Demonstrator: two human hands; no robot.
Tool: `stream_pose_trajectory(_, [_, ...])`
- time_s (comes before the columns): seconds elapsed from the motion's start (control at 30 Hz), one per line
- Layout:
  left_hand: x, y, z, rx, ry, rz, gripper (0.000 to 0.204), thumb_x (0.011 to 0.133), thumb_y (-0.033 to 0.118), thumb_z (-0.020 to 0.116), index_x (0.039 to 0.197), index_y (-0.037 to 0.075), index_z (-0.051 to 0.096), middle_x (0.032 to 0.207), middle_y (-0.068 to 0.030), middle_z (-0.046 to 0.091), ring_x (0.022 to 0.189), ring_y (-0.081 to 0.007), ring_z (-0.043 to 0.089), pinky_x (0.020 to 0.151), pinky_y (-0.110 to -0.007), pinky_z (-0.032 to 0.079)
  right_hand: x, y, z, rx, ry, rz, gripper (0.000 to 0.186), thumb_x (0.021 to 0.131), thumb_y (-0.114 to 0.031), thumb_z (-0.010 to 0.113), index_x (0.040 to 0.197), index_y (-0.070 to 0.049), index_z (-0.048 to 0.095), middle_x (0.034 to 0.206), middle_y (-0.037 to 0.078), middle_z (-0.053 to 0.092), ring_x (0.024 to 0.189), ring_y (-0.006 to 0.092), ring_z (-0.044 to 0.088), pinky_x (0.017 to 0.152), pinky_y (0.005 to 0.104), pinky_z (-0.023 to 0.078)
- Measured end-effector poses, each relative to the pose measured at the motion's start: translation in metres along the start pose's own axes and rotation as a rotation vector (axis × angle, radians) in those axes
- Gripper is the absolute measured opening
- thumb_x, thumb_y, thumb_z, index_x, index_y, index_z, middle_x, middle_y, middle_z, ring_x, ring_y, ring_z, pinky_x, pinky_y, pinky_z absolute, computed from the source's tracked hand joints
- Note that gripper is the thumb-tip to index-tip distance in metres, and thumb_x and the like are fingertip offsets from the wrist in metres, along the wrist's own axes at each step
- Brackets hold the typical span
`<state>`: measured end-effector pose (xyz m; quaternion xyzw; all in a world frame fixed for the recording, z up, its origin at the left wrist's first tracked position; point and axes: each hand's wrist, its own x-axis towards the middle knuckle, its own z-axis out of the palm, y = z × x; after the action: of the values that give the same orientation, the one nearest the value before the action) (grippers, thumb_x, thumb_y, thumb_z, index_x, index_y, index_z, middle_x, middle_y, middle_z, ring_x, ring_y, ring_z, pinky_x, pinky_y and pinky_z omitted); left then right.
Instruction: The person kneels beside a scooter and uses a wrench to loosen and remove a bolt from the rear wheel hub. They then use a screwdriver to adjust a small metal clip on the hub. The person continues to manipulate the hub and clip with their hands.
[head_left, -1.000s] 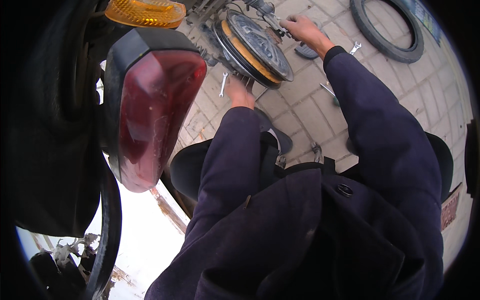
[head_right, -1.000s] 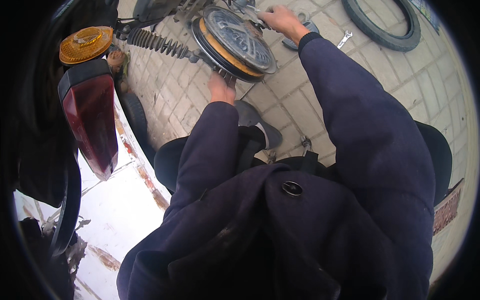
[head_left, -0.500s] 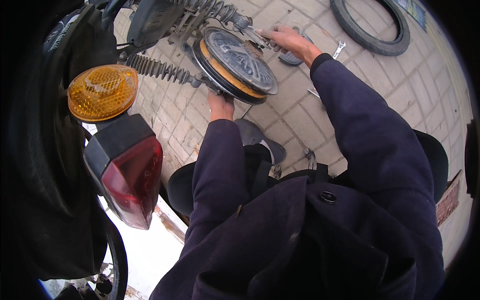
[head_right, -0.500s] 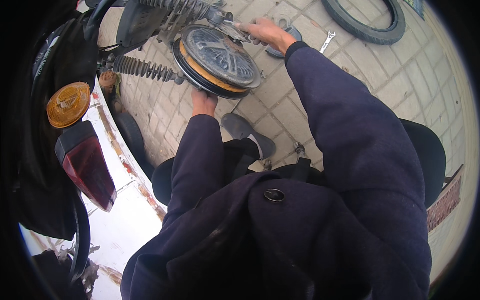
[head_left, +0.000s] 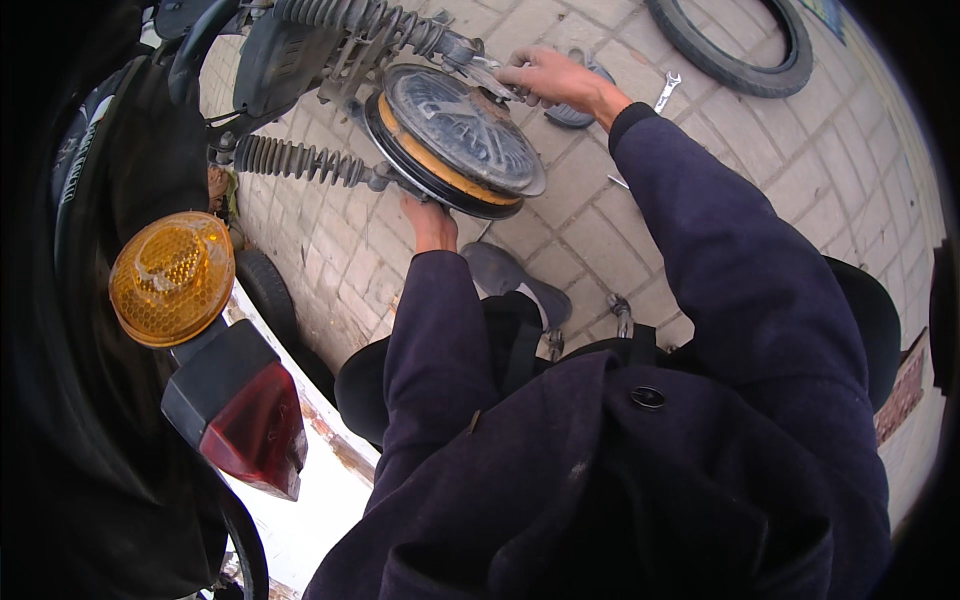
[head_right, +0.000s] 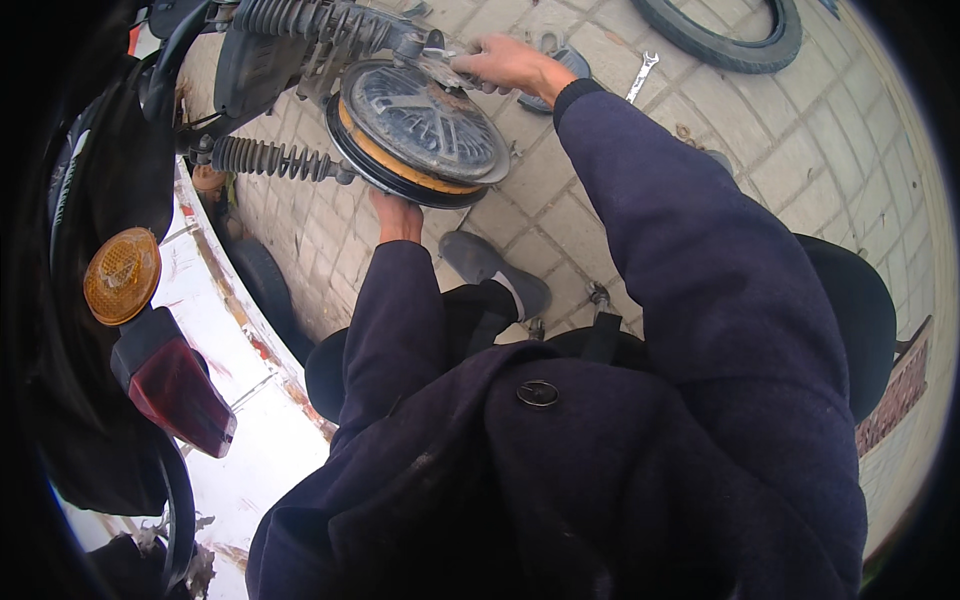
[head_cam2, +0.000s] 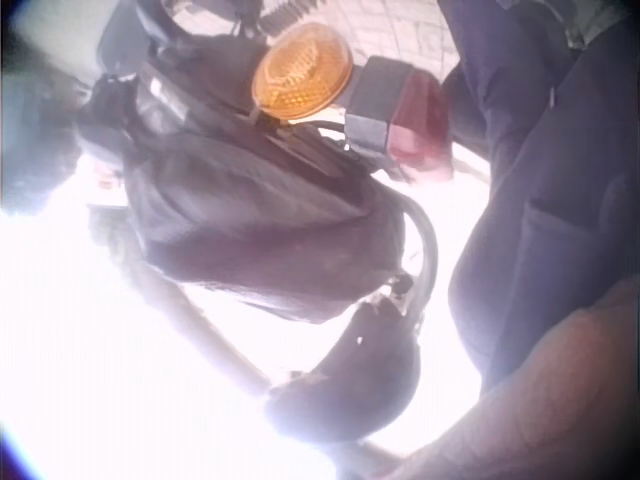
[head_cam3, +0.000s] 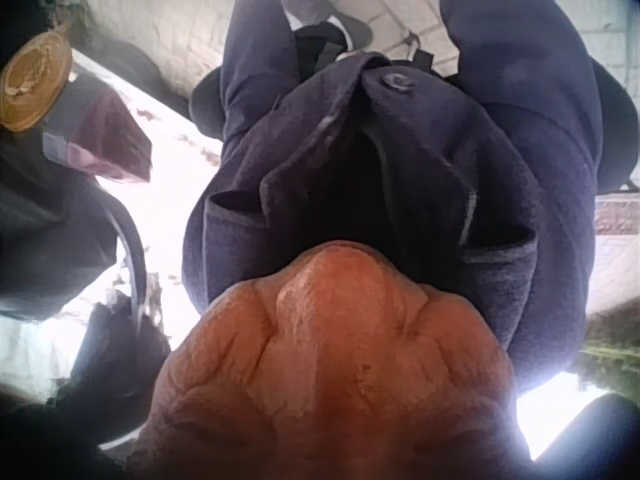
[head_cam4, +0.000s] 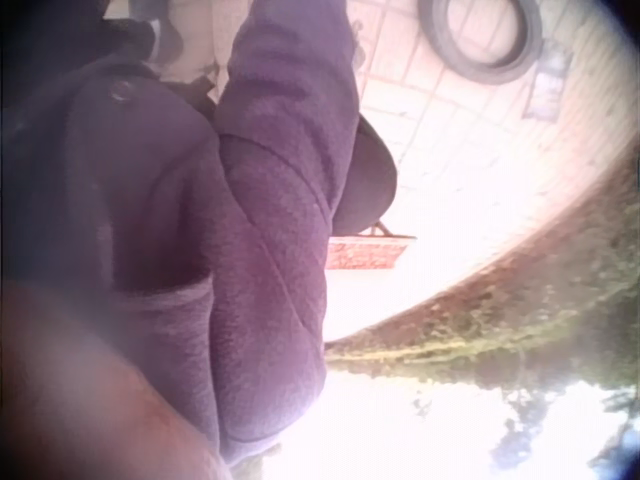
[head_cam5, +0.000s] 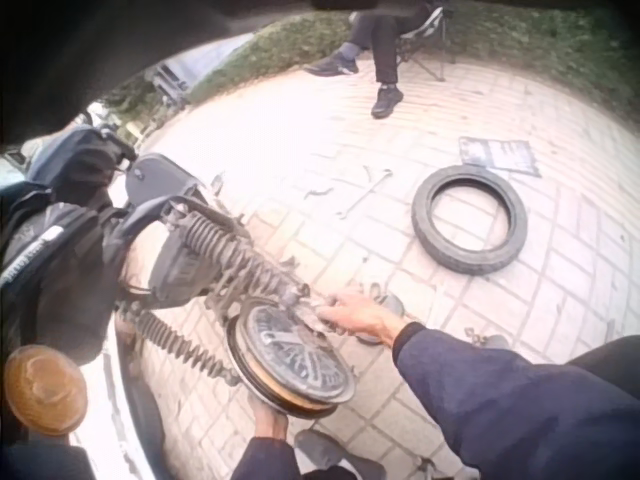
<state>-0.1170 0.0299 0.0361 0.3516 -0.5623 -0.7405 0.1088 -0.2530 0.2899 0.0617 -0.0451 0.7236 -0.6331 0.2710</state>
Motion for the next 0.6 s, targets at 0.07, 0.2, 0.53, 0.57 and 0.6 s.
stream_pose_trajectory(0.07, [-0.001,0.000,0.001,0.008,-0.026,0.026,0.035,0.103,0.021,0.051,0.133,0.003,0.052,0.121,-0.0080,0.064,0.104,-0.0230,0.066,0.086,-0.038,0.056,0.006,0.000,0.002,-0.015,0.030,-0.026,0.038,0.089,-0.039,0.066,0.099,-0.002,0.065,0.075,0.003,0.060,0.060,0.0114,0.053,0.051,0.0269,0.042])
stream_pose_trajectory(0.2, [-0.003,0.002,0.003,-0.008,-0.056,0.035,0.036,0.104,0.020,0.049,0.135,0.001,0.050,0.126,-0.0105,0.062,0.109,-0.0252,0.065,0.091,-0.040,0.054,0.010,0.003,0.006,0.030,0.085,-0.037,0.030,0.086,-0.030,0.068,0.089,0.000,0.063,0.070,0.004,0.059,0.055,0.0116,0.053,0.047,0.0282,0.043])
stream_pose_trajectory(0.53, [-0.005,0.010,0.007,-0.071,-0.124,0.001,0.037,0.105,0.017,0.048,0.137,-0.001,0.048,0.130,-0.0125,0.061,0.113,-0.0270,0.064,0.096,-0.041,0.054,0.004,0.007,0.007,0.116,0.065,0.008,0.030,0.086,-0.030,0.069,0.090,-0.001,0.063,0.068,0.003,0.057,0.061,0.0134,0.060,0.052,0.0280,0.048])
stream_pose_trajectory(0.57, [-0.005,0.010,0.007,-0.065,-0.114,-0.009,0.038,0.105,0.017,0.048,0.138,-0.001,0.048,0.130,-0.0127,0.061,0.113,-0.0271,0.064,0.096,-0.041,0.054,0.006,0.006,0.003,-0.067,0.111,-0.070,0.030,0.087,-0.029,0.068,0.093,0.000,0.063,0.070,0.005,0.059,0.064,0.0151,0.061,0.055,0.0289,0.049])
stream_pose_trajectory(0.6, [-0.004,0.010,0.008,-0.082,-0.155,-0.006,0.038,0.105,0.017,0.048,0.138,-0.001,0.048,0.130,-0.0128,0.061,0.113,-0.0272,0.064,0.096,-0.041,0.054,0.009,0.004,-0.002,-0.262,0.165,-0.131,0.030,0.087,-0.028,0.068,0.096,0.000,0.064,0.072,0.007,0.060,0.067,0.0169,0.062,0.059,0.0297,0.051])
